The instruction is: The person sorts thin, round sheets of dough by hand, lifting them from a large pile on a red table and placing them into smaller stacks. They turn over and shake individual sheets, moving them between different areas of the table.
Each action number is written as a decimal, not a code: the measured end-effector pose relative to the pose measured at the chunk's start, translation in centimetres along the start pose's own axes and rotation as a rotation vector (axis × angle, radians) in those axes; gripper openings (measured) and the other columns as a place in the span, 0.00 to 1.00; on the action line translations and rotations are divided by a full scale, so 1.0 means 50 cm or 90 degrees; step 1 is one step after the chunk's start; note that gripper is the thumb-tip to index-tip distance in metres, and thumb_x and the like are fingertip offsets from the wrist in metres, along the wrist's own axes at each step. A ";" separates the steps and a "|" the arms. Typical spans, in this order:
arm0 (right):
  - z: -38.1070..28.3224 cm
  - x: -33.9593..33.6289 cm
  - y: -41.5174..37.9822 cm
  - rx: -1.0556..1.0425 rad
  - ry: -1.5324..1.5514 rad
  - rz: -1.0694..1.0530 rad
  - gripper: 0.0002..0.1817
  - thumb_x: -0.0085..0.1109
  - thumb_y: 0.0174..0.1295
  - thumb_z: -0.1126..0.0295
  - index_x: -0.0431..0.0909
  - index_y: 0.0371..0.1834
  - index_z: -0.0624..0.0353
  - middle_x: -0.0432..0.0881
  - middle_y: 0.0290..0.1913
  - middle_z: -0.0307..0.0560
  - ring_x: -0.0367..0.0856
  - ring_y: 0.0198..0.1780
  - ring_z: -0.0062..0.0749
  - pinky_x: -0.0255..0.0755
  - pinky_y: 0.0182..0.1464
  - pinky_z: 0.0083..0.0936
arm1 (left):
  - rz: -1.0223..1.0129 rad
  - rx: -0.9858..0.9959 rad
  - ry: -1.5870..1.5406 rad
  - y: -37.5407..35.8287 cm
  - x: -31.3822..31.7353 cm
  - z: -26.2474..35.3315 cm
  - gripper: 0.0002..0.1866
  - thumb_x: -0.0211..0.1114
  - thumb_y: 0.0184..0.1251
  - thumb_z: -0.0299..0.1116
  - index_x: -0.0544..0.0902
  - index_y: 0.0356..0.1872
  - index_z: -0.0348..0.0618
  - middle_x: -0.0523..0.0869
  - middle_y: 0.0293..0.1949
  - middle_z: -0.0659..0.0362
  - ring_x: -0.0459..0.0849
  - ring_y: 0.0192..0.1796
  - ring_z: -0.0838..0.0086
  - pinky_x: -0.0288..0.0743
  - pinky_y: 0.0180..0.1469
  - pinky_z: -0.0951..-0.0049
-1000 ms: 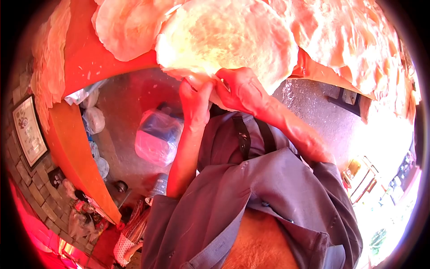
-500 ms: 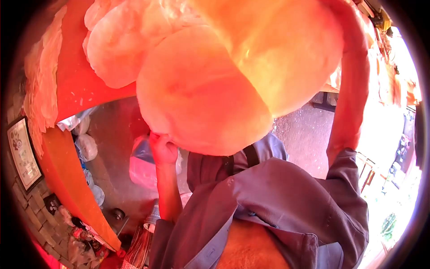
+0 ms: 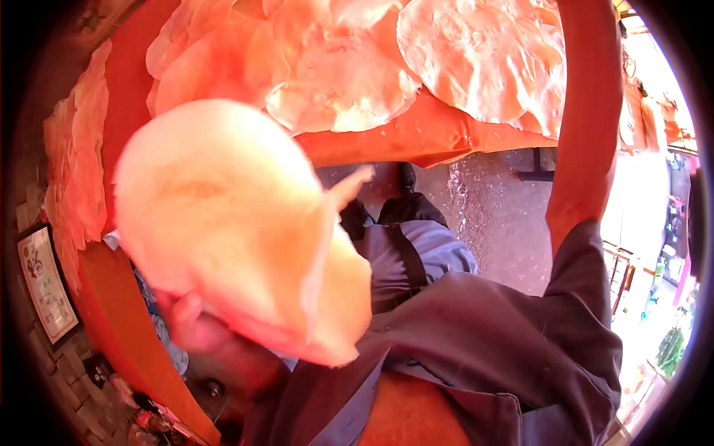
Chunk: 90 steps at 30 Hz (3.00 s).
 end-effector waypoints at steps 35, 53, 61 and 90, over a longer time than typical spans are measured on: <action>0.524 0.255 -0.369 0.101 -0.495 -0.527 0.26 0.75 0.47 0.66 0.81 0.51 0.61 0.84 0.41 0.55 0.85 0.41 0.44 0.79 0.44 0.36 | 0.131 -0.166 -0.138 0.227 0.010 -0.323 0.25 0.62 0.69 0.29 0.69 0.65 0.35 0.78 0.59 0.56 0.77 0.61 0.69 0.73 0.62 0.66; 0.453 0.271 -0.174 0.264 -0.233 -0.211 0.08 0.63 0.64 0.68 0.80 0.33 0.61 0.83 0.30 0.35 0.78 0.24 0.21 0.68 0.22 0.22 | 0.229 -0.203 -0.190 0.184 -0.106 -0.309 0.24 0.62 0.63 0.20 0.73 0.62 0.34 0.82 0.54 0.54 0.82 0.55 0.66 0.76 0.59 0.66; 0.328 0.131 0.091 0.324 -0.070 -0.146 0.10 0.54 0.69 0.67 0.82 0.45 0.59 0.86 0.41 0.44 0.84 0.40 0.29 0.77 0.45 0.25 | 0.246 -0.163 -0.058 0.155 -0.264 -0.052 0.24 0.58 0.63 0.26 0.72 0.62 0.32 0.84 0.46 0.51 0.84 0.45 0.64 0.80 0.49 0.65; 0.465 0.061 -0.435 0.257 -0.544 0.240 0.22 0.64 0.65 0.66 0.75 0.57 0.68 0.83 0.35 0.48 0.81 0.25 0.24 0.73 0.27 0.19 | 0.185 -0.154 -0.291 0.377 -0.383 -0.051 0.23 0.56 0.73 0.28 0.69 0.67 0.35 0.78 0.63 0.51 0.78 0.62 0.64 0.77 0.61 0.62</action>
Point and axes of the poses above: each hand's wrist, its own y-axis towards the middle knuckle, its own x-axis out of the palm, z = x × y, the point moved 2 cm from there along y, towards the middle knuckle
